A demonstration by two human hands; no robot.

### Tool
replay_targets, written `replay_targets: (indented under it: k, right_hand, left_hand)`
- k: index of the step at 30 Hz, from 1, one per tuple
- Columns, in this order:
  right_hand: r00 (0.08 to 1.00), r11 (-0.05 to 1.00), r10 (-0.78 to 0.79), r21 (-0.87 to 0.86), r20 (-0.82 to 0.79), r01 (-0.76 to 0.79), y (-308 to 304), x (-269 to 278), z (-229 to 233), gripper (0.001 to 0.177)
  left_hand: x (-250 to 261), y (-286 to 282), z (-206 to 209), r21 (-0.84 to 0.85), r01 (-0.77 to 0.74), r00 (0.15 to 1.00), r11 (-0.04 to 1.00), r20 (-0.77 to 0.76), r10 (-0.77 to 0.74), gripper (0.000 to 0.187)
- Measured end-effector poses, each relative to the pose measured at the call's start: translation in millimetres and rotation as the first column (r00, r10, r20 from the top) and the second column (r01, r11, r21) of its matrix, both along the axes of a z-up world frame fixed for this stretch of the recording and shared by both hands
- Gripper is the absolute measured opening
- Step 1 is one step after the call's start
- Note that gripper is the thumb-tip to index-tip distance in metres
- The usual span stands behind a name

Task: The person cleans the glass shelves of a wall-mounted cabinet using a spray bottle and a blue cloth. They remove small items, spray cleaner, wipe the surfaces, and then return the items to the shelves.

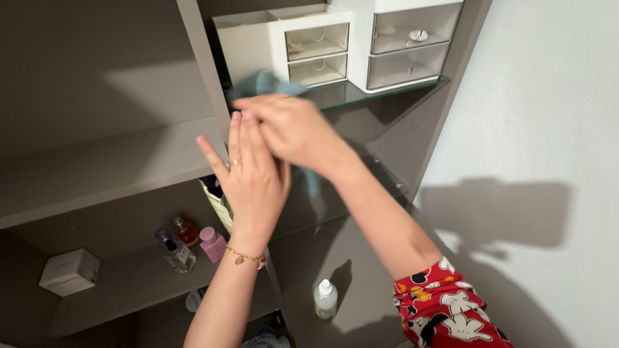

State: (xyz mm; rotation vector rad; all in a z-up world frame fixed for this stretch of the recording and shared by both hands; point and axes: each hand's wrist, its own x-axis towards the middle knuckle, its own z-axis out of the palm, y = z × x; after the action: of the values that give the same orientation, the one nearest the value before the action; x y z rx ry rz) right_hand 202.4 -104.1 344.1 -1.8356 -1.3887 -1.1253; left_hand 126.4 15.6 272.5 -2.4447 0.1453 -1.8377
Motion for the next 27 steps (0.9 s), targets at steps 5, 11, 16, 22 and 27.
replay_targets:
  k: [5,11,16,22,27]
  right_hand:
    - [0.995,0.99,-0.09,-0.1,0.045,0.094,-3.4,0.2,4.5,0.028]
    - [0.853,0.849,-0.498,-0.117,0.155,0.516,-80.1,13.5,6.0,0.032]
    - [0.918,0.962,-0.261,0.157,0.3,0.223,-106.5,11.9,-52.2,0.046]
    - [0.875,0.85,-0.484,0.237,0.005,0.47,-151.1,92.3,-184.1,0.037]
    - [0.71,0.759,-0.648,-0.152,-0.275,0.633,-131.7,185.8,-282.6,0.034]
  left_hand:
    - [12.9,3.0,-8.1,0.025,-0.015,0.999,1.0,0.046,0.013,0.062]
    - [16.5,-3.5,-1.0,-0.009,-0.102,0.994,0.995,-0.027,0.102,0.063]
    - [12.0,-20.9,-7.7,-0.067,0.013,0.999,0.998,-0.034,-0.015,0.064]
    - [-25.3,-41.6,-93.6,-0.23,0.397,0.873,0.889,-0.203,-0.442,0.062]
    - [-54.4,-43.8,-208.0,-0.453,0.398,0.773,0.798,-0.302,-0.558,0.074]
